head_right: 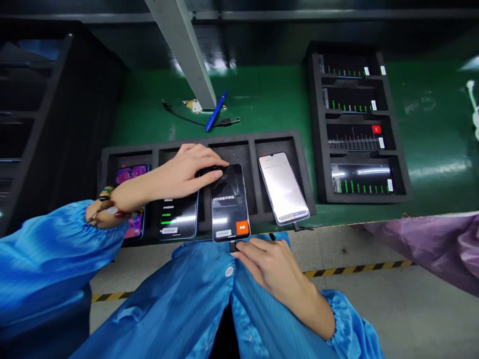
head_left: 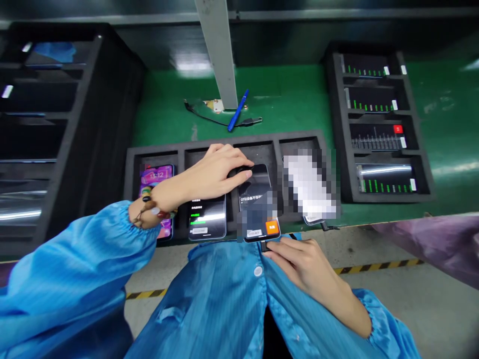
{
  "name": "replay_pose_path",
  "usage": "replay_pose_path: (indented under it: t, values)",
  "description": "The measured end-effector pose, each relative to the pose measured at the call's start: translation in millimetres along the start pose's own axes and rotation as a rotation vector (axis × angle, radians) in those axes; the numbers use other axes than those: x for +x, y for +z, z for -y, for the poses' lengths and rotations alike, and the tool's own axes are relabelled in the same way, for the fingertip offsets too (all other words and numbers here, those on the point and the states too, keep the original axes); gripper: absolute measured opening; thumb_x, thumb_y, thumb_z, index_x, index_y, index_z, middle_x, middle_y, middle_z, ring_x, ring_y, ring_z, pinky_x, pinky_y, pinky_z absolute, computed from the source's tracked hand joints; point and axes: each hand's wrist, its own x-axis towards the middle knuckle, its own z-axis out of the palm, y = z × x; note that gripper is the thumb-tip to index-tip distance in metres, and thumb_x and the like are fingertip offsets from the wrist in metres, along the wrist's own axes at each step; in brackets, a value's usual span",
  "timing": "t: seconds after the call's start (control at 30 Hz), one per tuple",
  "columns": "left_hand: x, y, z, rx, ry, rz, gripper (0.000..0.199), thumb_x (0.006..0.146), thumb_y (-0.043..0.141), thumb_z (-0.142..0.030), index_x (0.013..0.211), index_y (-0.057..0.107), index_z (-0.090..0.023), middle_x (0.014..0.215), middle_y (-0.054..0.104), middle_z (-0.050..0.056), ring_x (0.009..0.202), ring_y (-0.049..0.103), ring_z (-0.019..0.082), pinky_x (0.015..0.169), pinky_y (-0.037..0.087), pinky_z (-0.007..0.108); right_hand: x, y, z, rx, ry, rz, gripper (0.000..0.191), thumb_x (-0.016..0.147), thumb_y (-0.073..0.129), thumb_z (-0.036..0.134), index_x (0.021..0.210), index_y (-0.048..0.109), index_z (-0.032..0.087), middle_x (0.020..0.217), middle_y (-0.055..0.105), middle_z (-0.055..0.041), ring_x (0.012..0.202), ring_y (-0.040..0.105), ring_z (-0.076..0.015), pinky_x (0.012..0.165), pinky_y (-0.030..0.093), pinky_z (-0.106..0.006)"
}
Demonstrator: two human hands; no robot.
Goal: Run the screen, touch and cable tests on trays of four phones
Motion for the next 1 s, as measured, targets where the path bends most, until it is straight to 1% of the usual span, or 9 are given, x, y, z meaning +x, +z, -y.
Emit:
replay_pose_path:
  t: [0.17,0.3,0.37,0.43,0.53,0.6,0.7,0.87,1.0]
  values:
    - [1.1,0.7,-3.5,-0.016,-0.009,0.013,0.055,0.112,0.042,-0.055,0.138,0.076,-0.019,0.135,0.075,0.012,0.130,0.063,0.031,0.120,0.036,0.054,2.7,-1.4,3.3,0.074,0.097,0.036,0.021,0.115,0.061,0.031,0.109,0.079,0.022,0.090,0.080,0.0004,0.072,0.076,-0.0137,0.065,0.053,-0.028]
    - [4.9,-4.8,-0.5,-0.031,0.008,0.060,0.053,0.113,0.040,-0.054,0.136,0.076,-0.023,0.136,0.076,0.009,0.131,0.064,0.028,0.123,0.035,0.054,3.3,-0.5,4.5,0.032,0.069,0.035,0.023,0.116,0.059,0.031,0.110,0.078,0.021,0.091,0.080,-0.0011,0.073,0.076,-0.0153,0.066,0.057,-0.029]
    - [10.1,-15.3,12.1,-0.036,0.024,0.057,0.052,0.113,0.038,-0.055,0.134,0.076,-0.025,0.135,0.077,0.006,0.129,0.064,0.026,0.124,0.034,0.053,1.6,-0.6,4.0,-0.044,0.029,0.002,0.022,0.115,0.059,0.031,0.111,0.078,0.020,0.092,0.080,-0.0030,0.075,0.077,-0.0174,0.069,0.060,-0.031]
    - [16.5,-32.4,33.1,0.028,-0.040,-0.032,0.054,0.114,0.035,-0.055,0.133,0.075,-0.024,0.133,0.076,0.006,0.126,0.061,0.026,0.122,0.036,0.052,-1.1,-2.4,3.5,-0.093,0.003,-0.060,0.019,0.112,0.064,0.034,0.114,0.077,0.019,0.096,0.080,-0.0055,0.082,0.078,-0.0200,0.074,0.064,-0.034]
    - [21.9,-63.9,69.0,0.293,-0.322,-0.240,0.059,0.114,0.032,-0.058,0.137,0.069,-0.018,0.136,0.064,0.004,0.130,0.045,0.026,0.122,0.032,0.055,-4.3,-7.5,3.7,-0.071,-0.026,-0.173,0.019,0.106,0.076,0.032,0.119,0.076,0.018,0.106,0.081,-0.0090,0.094,0.078,-0.0228,0.084,0.067,-0.038]
    - [20.1,-82.2,87.4,0.406,-0.400,-0.235,0.069,0.112,0.029,-0.070,0.142,0.063,-0.018,0.136,0.055,0.001,0.129,0.035,0.023,0.122,0.031,0.054,-3.9,-11.3,4.5,-0.064,-0.063,-0.223,0.020,0.103,0.078,0.026,0.122,0.076,0.019,0.107,0.081,-0.0093,0.096,0.077,-0.0232,0.086,0.067,-0.039]
    - [12.8,-100.2,101.0,0.410,-0.281,-0.097,0.082,0.105,0.025,-0.088,0.131,0.066,-0.022,0.126,0.051,-0.002,0.117,0.033,0.018,0.118,0.035,0.047,-0.6,-17.3,5.6,-0.083,-0.104,-0.247,0.016,0.104,0.076,0.022,0.120,0.076,0.020,0.102,0.081,-0.0077,0.091,0.076,-0.0223,0.082,0.066,-0.038]
    - [5.3,-118.2,89.6,0.137,-0.249,-0.028,0.085,0.094,0.040,-0.098,0.106,0.074,-0.021,0.099,0.066,-0.001,0.088,0.045,0.012,0.093,0.048,0.040,4.7,-30.7,3.1,-0.059,-0.123,-0.324,0.014,0.104,0.073,0.015,0.116,0.078,0.021,0.095,0.082,-0.0055,0.083,0.076,-0.0197,0.076,0.064,-0.036]
    - [-15.1,-132.9,45.6,-0.038,-0.261,-0.120,0.079,0.095,0.057,-0.089,0.104,0.076,-0.014,0.092,0.074,0.001,0.085,0.053,0.011,0.090,0.052,0.039,16.2,-45.4,3.9,-0.053,-0.144,-0.427,0.023,0.101,0.072,0.009,0.118,0.079,0.023,0.095,0.081,-0.0050,0.082,0.077,-0.0208,0.076,0.065,-0.038]
